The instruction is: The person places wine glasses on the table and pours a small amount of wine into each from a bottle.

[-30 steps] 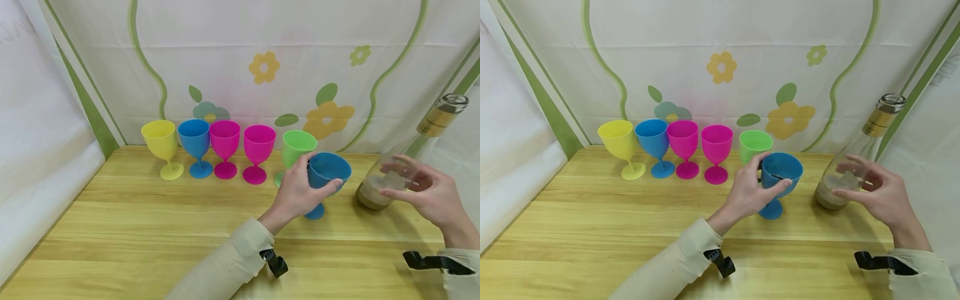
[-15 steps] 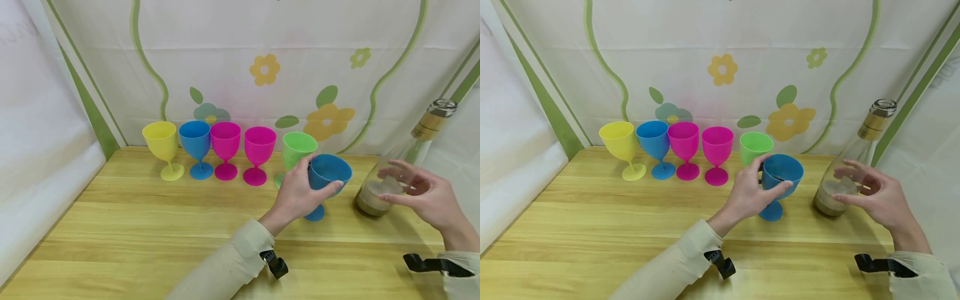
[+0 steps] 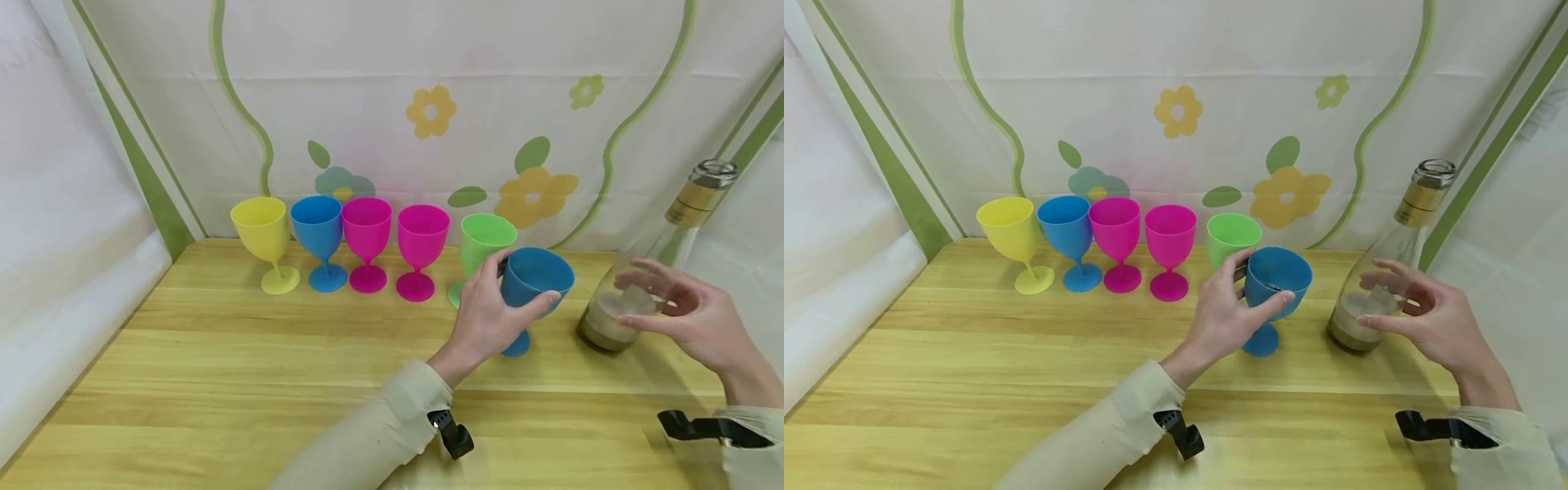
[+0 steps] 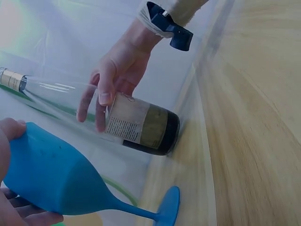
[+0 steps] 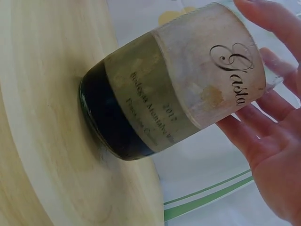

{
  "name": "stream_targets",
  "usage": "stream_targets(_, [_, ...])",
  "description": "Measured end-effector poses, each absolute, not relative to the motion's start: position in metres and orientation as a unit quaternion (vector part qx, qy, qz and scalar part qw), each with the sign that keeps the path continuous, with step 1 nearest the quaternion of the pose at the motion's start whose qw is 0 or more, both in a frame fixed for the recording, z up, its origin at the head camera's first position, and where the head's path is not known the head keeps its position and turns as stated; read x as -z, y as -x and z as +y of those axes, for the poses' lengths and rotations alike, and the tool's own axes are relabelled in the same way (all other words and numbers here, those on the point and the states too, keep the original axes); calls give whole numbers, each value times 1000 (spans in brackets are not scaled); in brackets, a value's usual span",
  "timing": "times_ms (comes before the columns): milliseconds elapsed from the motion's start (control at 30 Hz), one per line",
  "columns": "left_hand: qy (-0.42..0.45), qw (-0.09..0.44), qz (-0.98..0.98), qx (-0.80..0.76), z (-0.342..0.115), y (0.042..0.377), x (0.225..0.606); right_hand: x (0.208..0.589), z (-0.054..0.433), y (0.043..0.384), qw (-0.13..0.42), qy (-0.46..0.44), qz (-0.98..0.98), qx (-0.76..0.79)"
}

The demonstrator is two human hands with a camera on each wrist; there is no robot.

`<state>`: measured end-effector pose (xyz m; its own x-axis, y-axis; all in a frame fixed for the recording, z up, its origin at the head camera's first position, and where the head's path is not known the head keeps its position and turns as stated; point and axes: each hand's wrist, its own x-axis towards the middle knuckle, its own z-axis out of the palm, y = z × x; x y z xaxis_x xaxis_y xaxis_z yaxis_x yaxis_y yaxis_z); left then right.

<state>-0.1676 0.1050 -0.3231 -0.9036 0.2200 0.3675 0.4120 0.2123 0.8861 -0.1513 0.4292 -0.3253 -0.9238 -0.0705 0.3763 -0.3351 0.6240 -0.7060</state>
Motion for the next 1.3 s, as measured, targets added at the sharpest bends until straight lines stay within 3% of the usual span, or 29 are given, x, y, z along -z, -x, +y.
stream_targets(467, [170, 120, -800, 562, 116, 165, 317, 323, 427, 155, 156, -137, -892, -401])
stream_targets(1300, [123, 111, -875, 454, 158, 186, 305, 328, 435, 154, 145, -115, -895, -407])
